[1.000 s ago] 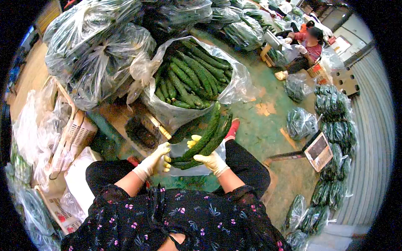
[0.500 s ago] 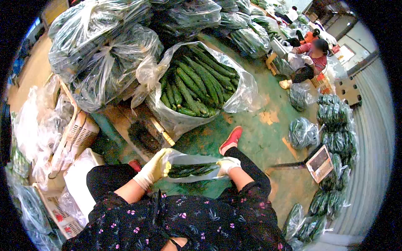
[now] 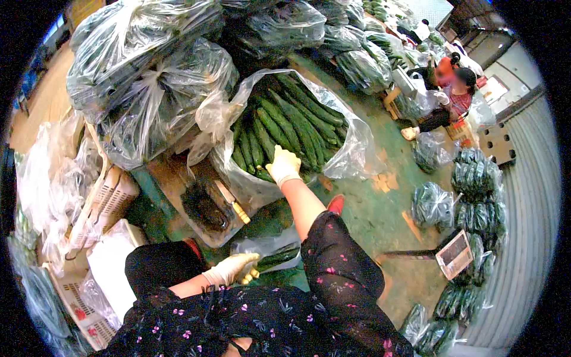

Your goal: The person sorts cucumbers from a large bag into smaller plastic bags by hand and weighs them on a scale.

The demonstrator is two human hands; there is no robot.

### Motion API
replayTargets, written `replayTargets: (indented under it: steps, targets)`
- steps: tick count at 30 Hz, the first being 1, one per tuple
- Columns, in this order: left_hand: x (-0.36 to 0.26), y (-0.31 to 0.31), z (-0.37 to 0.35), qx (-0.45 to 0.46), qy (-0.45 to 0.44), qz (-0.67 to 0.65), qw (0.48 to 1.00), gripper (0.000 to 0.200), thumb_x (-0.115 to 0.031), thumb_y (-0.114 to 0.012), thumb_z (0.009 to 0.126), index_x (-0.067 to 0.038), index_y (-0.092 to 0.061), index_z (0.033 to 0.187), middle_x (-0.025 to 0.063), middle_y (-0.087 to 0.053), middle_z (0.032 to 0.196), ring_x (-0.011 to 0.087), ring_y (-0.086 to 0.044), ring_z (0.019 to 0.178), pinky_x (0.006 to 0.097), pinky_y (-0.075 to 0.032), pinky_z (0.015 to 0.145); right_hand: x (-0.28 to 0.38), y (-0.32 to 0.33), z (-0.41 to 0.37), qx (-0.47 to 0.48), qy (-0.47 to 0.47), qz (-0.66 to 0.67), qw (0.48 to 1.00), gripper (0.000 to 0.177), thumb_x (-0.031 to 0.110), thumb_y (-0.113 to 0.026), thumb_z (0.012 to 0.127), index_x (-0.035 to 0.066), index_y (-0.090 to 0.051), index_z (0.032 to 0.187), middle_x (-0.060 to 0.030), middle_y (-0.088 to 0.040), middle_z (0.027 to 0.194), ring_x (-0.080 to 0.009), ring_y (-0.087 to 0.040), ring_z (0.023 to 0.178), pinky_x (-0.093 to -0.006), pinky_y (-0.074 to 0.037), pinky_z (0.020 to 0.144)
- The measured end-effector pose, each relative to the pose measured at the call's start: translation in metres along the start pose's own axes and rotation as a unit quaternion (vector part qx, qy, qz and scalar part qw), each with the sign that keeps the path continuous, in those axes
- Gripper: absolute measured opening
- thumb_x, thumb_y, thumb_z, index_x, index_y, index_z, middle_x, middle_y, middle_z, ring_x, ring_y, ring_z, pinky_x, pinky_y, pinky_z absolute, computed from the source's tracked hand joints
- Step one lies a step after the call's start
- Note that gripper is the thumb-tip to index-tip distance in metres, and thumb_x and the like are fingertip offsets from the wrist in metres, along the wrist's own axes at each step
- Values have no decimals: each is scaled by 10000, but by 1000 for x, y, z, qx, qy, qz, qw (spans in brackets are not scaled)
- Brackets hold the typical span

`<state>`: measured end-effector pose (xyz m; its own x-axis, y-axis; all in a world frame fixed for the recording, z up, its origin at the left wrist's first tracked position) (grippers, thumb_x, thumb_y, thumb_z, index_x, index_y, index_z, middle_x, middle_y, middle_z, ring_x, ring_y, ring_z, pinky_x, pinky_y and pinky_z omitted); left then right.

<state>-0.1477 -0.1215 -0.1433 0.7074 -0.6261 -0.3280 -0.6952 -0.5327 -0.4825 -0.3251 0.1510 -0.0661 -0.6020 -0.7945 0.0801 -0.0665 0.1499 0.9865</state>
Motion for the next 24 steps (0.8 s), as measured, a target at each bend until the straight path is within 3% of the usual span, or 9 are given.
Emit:
replayTargets:
  steps: [2,3,6,8,10,11,15,18,24]
  targets:
    - [0,-3,1,50,-24,-16,998,339,-389,-512,905,-58,-541,972,82,-618,719,137,-520,501,248,-415,423,-10,0,1,-55,20,21,998,435,295,-660,740,90,-572,1113,-115,-659,970,-270,-639,897,-389,-494,787]
    - [-3,-3,-1,51,-24,-18,998,339,-389,-512,905,-58,-541,972,82,-618,719,137,-520,501,248,-415,423,-17,-2,1,-18,9,214,977,370,281,-625,761,74,-589,1066,-103,-662,916,-241,-633,808,-364,-500,729]
    - [-14,-10,-5,84,-97,-76,989,288,-359,-514,894,-87,-533,987,84,-612,734,141,-516,513,254,-418,441,-30,-21,-16,174,-117,684,699,275,213,-483,845,-6,-606,956,-76,-664,806,-127,-532,545,-281,-444,500]
    - [-14,-6,-5,69,-128,-108,983,274,-347,-528,890,-106,-530,1020,83,-619,759,142,-529,545,261,-440,485,-37,-16,-19,151,-107,661,727,299,234,-491,853,-2,-605,997,-71,-663,814,-106,-534,550,-265,-443,509]
    - [-17,-10,-6,69,-121,-100,985,283,-349,-541,889,-123,-514,1057,82,-625,785,143,-541,573,275,-458,520,-30,-5,-13,77,-21,530,844,359,293,-523,859,11,-597,1069,-99,-672,861,-166,-605,650,-299,-484,611]
    - [-18,-9,-5,57,-126,-114,984,295,-359,-542,891,-127,-506,1070,84,-626,793,142,-542,582,279,-458,528,-24,21,-16,-102,115,323,934,419,296,-572,855,-12,-562,1139,-133,-666,948,-216,-636,807,-321,-494,748]
    - [-22,-8,-6,55,-139,-140,979,328,-386,-528,902,-143,-485,1119,82,-612,841,142,-542,636,283,-454,578,-57,39,5,-174,51,290,940,353,259,-647,750,92,-616,1059,-161,-640,1024,-324,-609,947,-394,-466,862]
    - [-22,-12,-11,64,-128,-150,978,329,-384,-518,910,-153,-482,1141,71,-596,874,146,-542,681,283,-457,626,-114,34,14,-147,-142,132,970,696,210,-713,665,100,-446,1298,-209,-570,1155,-339,-559,1065,-386,-451,909]
    - [-29,-14,-18,41,-107,-144,983,341,-385,-522,910,-155,-476,1158,73,-599,878,151,-549,684,295,-470,626,-119,24,23,-42,-106,155,981,921,291,-792,598,58,-339,1364,-243,-534,1195,-352,-527,1116,-392,-427,940]
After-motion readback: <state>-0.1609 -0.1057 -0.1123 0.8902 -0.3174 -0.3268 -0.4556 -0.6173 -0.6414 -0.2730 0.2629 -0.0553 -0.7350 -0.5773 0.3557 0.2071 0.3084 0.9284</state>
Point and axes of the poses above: each hand's wrist, its own z-axis towards the middle knuckle, its own y-axis out of the back of the hand, x = y × z, the point moved 8 cm from there along z, towards the middle knuckle
